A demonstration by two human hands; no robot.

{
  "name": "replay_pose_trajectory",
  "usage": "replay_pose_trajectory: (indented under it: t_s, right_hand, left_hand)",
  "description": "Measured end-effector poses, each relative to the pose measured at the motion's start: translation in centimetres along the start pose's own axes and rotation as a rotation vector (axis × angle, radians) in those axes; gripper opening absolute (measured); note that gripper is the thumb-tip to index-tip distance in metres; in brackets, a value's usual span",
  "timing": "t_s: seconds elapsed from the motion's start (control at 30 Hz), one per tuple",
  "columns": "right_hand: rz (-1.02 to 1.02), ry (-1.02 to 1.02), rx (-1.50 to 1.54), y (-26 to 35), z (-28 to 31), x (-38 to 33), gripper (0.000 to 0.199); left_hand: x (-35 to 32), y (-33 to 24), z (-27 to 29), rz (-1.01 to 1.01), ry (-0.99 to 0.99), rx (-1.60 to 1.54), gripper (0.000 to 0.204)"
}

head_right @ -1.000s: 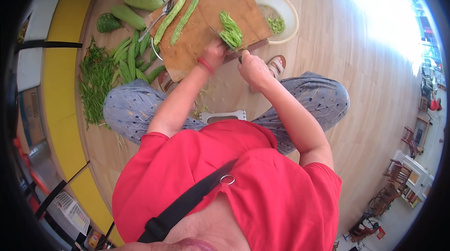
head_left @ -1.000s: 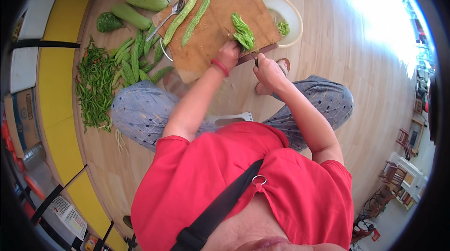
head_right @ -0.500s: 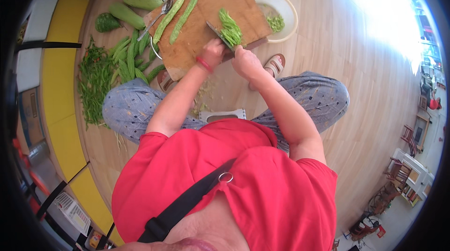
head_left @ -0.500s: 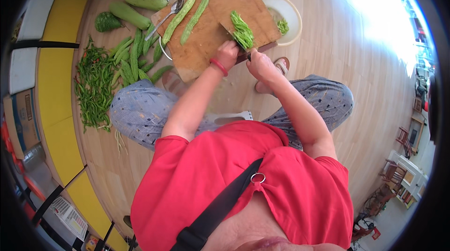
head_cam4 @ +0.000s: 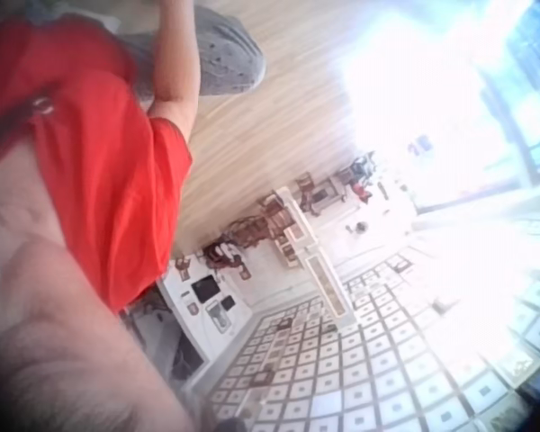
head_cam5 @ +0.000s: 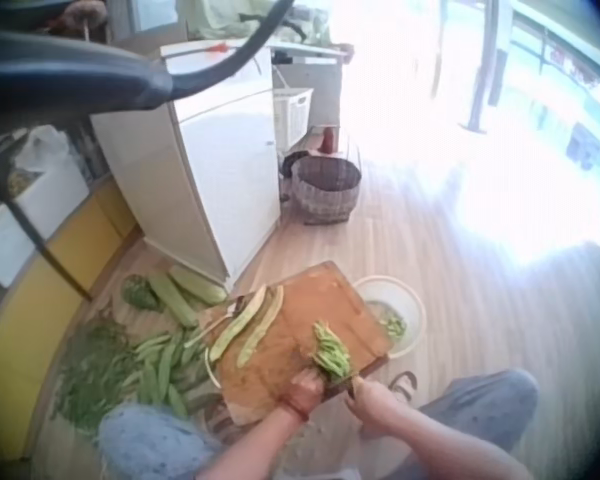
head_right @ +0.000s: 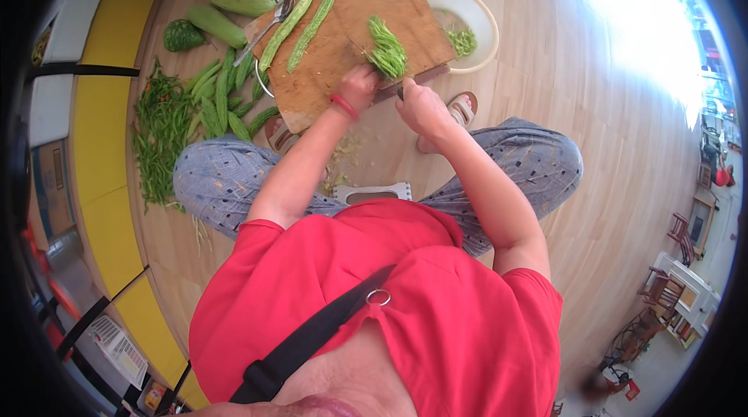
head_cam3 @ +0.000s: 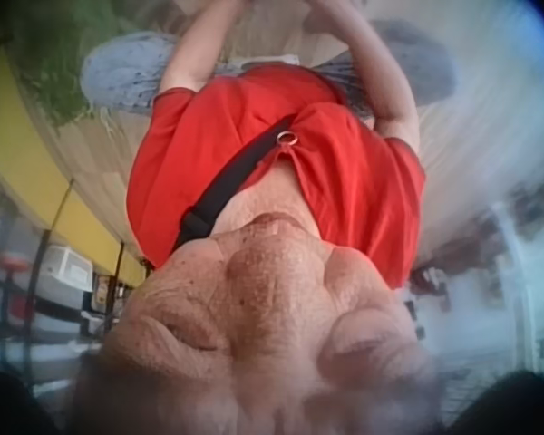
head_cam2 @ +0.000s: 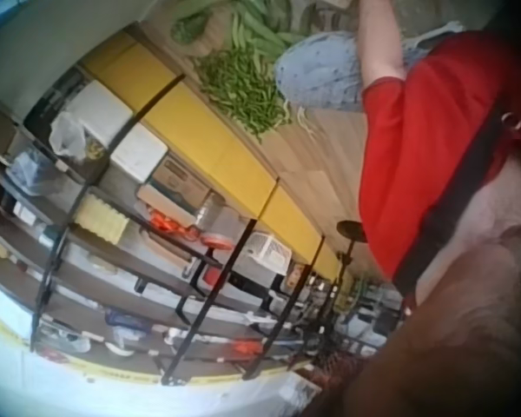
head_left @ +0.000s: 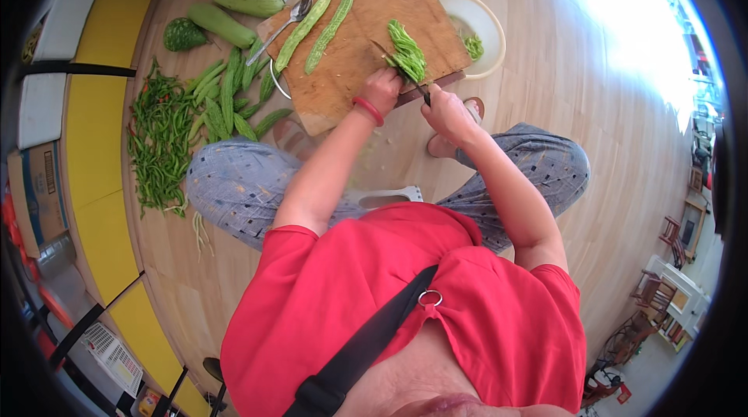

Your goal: The person sitting on the floor chops several bitter melons into small pieces using a large knife on a wooden board, then picks up a whole melon from a pile on the floor and begins slicing off the ends with the knife.

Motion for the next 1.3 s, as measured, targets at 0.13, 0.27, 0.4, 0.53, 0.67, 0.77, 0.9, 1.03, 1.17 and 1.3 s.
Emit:
replay_pose_trajectory:
  t_s: [0.13, 0.27, 0.4, 0.53, 0.67, 0.77, 0.9, 1.03, 1.17, 1.3]
  right_hand:
    - [0.027, -0.007, -0.015, -0.5, -0.7, 0.3, 0.023]
    - [0.026, -0.052, 0.0, -0.6, -1.8, 1.7, 0.022]
    - [0.027, -0.041, -0.012, -0.4, -1.0, 0.6, 0.021]
    - [0.034, -0.012, -0.06, -0.2, -0.8, 0.1, 0.021]
    - [0.061, -0.049, -0.006, -0.7, -1.3, 1.5, 0.021]
    - [0.023, -0.033, -0.012, -0.1, -1.2, 1.5, 0.021]
    - [0.025, -0.008, -0.017, 0.7, 0.1, 0.0, 0.022]
    - [0.021, 0.012, -0.01, -0.7, -1.5, 1.5, 0.023]
    - [0.034, -0.004, 0.023, -0.3, -1.3, 1.7, 0.024]
    - [0.028, -0.008, 0.026, 0.2, -0.5, 0.4, 0.024]
  left_hand:
    - [-0.1, -0.2, -0.2, 0.009, 0.03, 0.021, 0.003]
    - [-0.9, -0.3, 0.2, -0.005, 0.034, 0.034, 0.003]
    - [-0.8, 0.0, 0.1, 0.01, 0.016, 0.002, 0.003]
    - [-0.8, 0.4, -0.4, 0.014, -0.012, -0.036, 0.003]
    - [-0.5, 0.1, -0.2, 0.008, 0.045, 0.006, 0.004]
    - [-0.6, 0.2, 0.0, 0.016, 0.063, 0.032, 0.004]
    - [-1.1, 0.4, -0.3, -0.011, -0.023, -0.018, 0.004]
    - [-0.6, 0.2, -0.4, 0.042, 0.053, -0.023, 0.008]
    - [-0.6, 0.1, 0.0, 0.06, 0.066, 0.022, 0.004]
    - [-1.0, -0.2, 0.0, 0.049, -0.063, -0.057, 0.003]
Point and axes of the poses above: each hand's wrist, its own x-axis towards the middle knuckle, its own z-axis out of the back of the hand, y = z × x, the point moved 1 cm from there along x, towards the middle knuckle, and after that the axes turned 5 degrees about -x, right-handed, at the moved point
